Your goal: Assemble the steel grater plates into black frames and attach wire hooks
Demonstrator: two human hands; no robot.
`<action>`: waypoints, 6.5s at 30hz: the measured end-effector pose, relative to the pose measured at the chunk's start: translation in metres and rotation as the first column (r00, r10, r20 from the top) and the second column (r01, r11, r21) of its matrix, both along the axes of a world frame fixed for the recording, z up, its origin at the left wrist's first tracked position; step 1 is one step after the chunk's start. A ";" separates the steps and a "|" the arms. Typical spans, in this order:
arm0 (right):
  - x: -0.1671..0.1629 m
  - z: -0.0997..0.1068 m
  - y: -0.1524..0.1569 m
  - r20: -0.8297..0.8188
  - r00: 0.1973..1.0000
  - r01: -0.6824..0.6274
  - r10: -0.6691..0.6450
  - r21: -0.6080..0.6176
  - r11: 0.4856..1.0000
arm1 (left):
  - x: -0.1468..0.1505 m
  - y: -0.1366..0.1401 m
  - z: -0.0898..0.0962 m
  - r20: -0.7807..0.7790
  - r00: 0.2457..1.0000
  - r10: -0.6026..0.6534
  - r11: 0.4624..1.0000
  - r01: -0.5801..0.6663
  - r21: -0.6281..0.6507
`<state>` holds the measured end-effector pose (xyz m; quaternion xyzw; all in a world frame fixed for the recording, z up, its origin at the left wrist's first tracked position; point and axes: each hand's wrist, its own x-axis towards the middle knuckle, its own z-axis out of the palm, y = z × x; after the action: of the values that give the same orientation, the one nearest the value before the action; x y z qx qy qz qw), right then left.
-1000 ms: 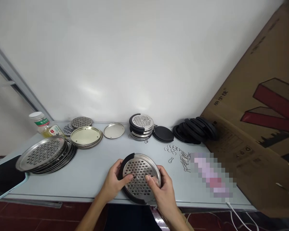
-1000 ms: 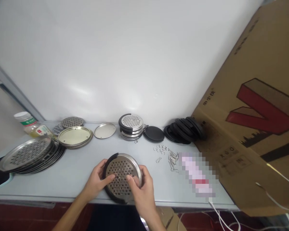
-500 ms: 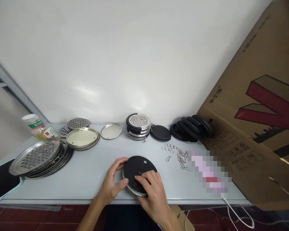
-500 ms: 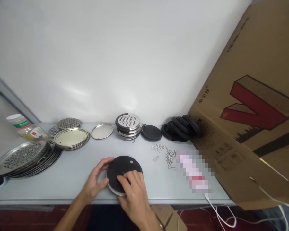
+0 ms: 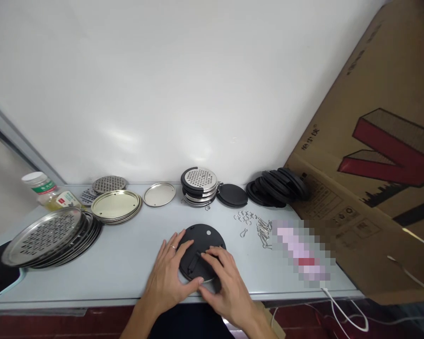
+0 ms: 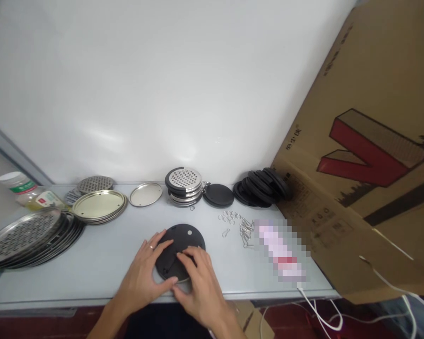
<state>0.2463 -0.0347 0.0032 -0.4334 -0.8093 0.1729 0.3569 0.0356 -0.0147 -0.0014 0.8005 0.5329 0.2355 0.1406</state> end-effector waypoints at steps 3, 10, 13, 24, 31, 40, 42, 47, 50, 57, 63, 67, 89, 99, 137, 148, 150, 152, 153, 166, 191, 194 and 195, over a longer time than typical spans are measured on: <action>0.024 -0.006 0.003 -0.054 0.988 0.144 -0.143 0.017 0.989 | 0.000 0.002 -0.004 -0.009 0.998 0.061 0.997 -0.061 0.050; 0.089 -0.014 0.026 0.150 0.859 0.488 -0.490 0.052 0.871 | 0.003 0.008 -0.012 -0.023 0.968 0.251 0.959 -0.245 0.145; 0.096 -0.012 0.040 0.265 0.847 0.462 -0.461 0.064 0.885 | 0.003 0.008 -0.012 -0.014 0.965 0.261 0.954 -0.255 0.160; 0.080 -0.008 0.057 0.172 0.936 0.302 -0.307 0.053 0.952 | 0.003 0.010 -0.003 0.110 0.970 0.218 0.950 -0.236 0.206; 0.081 -0.015 0.055 0.159 0.878 0.449 -0.452 0.056 0.892 | 0.071 0.047 0.059 0.019 0.999 -0.038 0.991 0.035 0.125; 0.080 -0.016 0.056 0.277 0.807 0.528 -0.521 0.056 0.848 | 0.163 0.135 0.042 -0.210 0.960 -0.183 0.983 0.171 -0.072; 0.080 -0.015 0.059 0.301 0.811 0.517 -0.502 0.033 0.855 | 0.165 0.145 0.038 -0.250 0.952 -0.179 0.982 0.160 -0.096; 0.086 -0.009 0.068 0.324 0.846 0.470 -0.423 -0.081 0.879 | 0.164 0.149 0.036 -0.279 0.936 -0.216 0.974 0.186 -0.129; 0.090 -0.005 0.072 0.296 0.879 0.432 -0.374 -0.160 0.888 | 0.162 0.142 0.038 -0.235 0.941 -0.242 0.967 0.215 -0.135; 0.098 0.007 0.067 0.052 0.946 0.317 -0.319 -0.341 0.885 | 0.131 0.096 0.064 0.095 0.956 -0.278 0.950 0.288 -0.123; 0.083 0.035 0.051 -0.548 0.775 -0.059 -0.315 -0.558 0.828 | 0.099 0.055 0.066 0.387 0.897 -0.216 0.952 0.281 -0.120; 0.048 0.042 0.035 -0.742 0.584 -0.290 -0.330 -0.570 0.769 | 0.084 0.041 0.052 0.484 0.861 -0.153 0.974 0.215 -0.075; 0.007 0.035 -0.005 -0.833 0.429 -0.340 -0.349 -0.507 0.792 | 0.061 -0.004 0.053 0.678 0.724 -0.126 0.965 0.247 -0.084; 0.001 0.045 -0.010 -0.739 0.541 -0.081 -0.402 -0.522 0.849 | 0.053 -0.014 0.065 0.541 0.814 -0.210 0.961 0.274 -0.038; 0.002 0.043 -0.014 -0.625 0.685 -0.028 -0.373 -0.535 0.844 | 0.052 -0.019 0.052 0.040 0.953 -0.299 0.946 0.290 0.146; 0.003 0.041 -0.015 -0.623 0.685 -0.037 -0.377 -0.547 0.836 | 0.052 -0.020 0.054 0.023 0.948 -0.319 0.928 0.307 0.213; 0.003 0.041 -0.015 -0.634 0.678 -0.051 -0.372 -0.545 0.837 | 0.053 -0.021 0.054 0.012 0.949 -0.314 0.926 0.303 0.224; 0.003 0.042 -0.015 -0.639 0.674 -0.055 -0.370 -0.543 0.838 | 0.054 -0.020 0.053 0.004 0.950 -0.311 0.923 0.301 0.240; 0.003 0.042 -0.015 -0.639 0.674 -0.052 -0.371 -0.542 0.839 | 0.054 -0.020 0.053 -0.002 0.951 -0.309 0.922 0.300 0.246; 0.001 0.045 -0.013 -0.639 0.660 -0.039 -0.395 -0.554 0.832 | 0.053 -0.019 0.048 0.007 0.944 -0.330 0.897 0.311 0.313; 0.006 0.026 -0.006 -0.768 0.465 -0.360 -0.441 -0.619 0.698 | 0.052 -0.020 0.040 0.081 0.905 -0.418 0.860 0.366 0.357; 0.006 0.026 -0.006 -0.774 0.454 -0.365 -0.441 -0.613 0.700 | 0.053 -0.022 0.039 0.131 0.901 -0.413 0.872 0.350 0.343; 0.005 0.026 -0.006 -0.776 0.452 -0.369 -0.440 -0.612 0.700 | 0.053 -0.022 0.038 0.153 0.900 -0.407 0.879 0.341 0.333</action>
<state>0.2517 -0.0405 0.0293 -0.3957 -0.3506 0.6624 0.5308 0.0886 -0.0370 0.0369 0.8698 0.3067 0.3678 0.1189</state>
